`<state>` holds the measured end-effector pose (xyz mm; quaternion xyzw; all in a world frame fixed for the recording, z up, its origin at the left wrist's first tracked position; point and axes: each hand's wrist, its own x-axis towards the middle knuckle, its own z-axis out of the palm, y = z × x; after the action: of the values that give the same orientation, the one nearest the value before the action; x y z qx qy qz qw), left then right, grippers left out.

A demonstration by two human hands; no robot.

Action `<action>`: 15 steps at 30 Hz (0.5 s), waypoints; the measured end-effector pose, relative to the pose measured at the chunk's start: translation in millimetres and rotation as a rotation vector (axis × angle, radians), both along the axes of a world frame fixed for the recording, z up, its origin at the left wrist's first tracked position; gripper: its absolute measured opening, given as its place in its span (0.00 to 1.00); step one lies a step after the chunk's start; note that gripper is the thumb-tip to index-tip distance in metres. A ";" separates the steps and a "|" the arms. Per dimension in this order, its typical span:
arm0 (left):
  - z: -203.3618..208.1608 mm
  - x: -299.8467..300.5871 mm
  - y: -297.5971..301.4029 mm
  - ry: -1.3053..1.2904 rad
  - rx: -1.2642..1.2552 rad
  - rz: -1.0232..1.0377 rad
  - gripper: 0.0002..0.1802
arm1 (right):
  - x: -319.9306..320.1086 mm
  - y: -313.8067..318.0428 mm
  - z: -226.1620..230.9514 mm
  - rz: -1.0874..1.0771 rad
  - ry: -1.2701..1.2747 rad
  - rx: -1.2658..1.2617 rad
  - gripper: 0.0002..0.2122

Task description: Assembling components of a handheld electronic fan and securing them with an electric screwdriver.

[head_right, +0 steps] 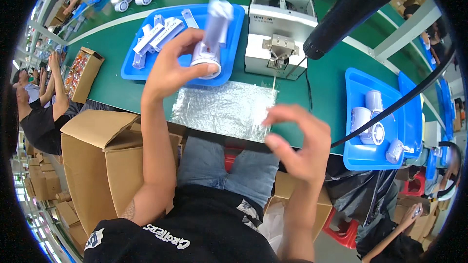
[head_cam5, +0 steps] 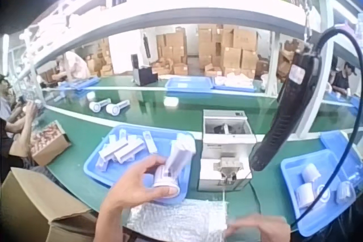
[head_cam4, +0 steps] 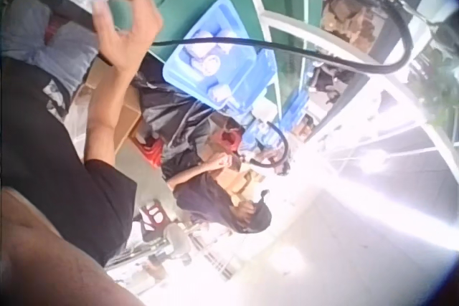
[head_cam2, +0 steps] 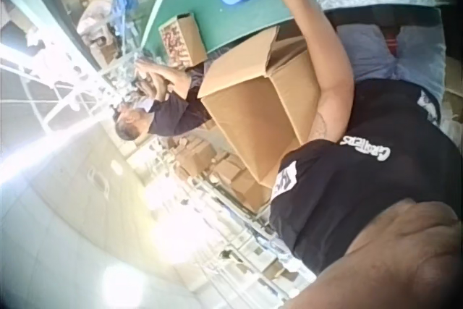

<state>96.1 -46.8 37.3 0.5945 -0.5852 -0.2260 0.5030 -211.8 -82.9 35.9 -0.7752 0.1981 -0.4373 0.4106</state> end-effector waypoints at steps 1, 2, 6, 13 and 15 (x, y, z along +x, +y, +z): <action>-1.1 8.8 -7.5 -0.136 0.034 0.001 0.30 | -5.6 8.5 10.9 0.051 -0.002 0.029 0.18; -0.2 11.5 -13.5 -0.192 0.138 0.038 0.30 | -11.3 16.7 17.7 0.097 -0.001 0.059 0.19; -12.9 23.3 -39.1 -0.367 0.155 -0.050 0.31 | -43.4 14.6 19.6 0.410 -0.249 -0.160 0.21; -21.9 42.6 -99.2 -0.149 0.343 0.145 0.23 | -63.6 45.5 27.3 0.122 -0.260 0.043 0.20; -20.5 43.6 -117.8 -0.128 0.362 0.107 0.18 | -57.5 46.2 28.6 0.126 -0.062 0.043 0.21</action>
<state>139.7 -164.6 16.8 0.7187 -0.5333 -0.2622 0.3610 -269.4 -36.7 64.5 -0.7630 0.1455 -0.4301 0.4600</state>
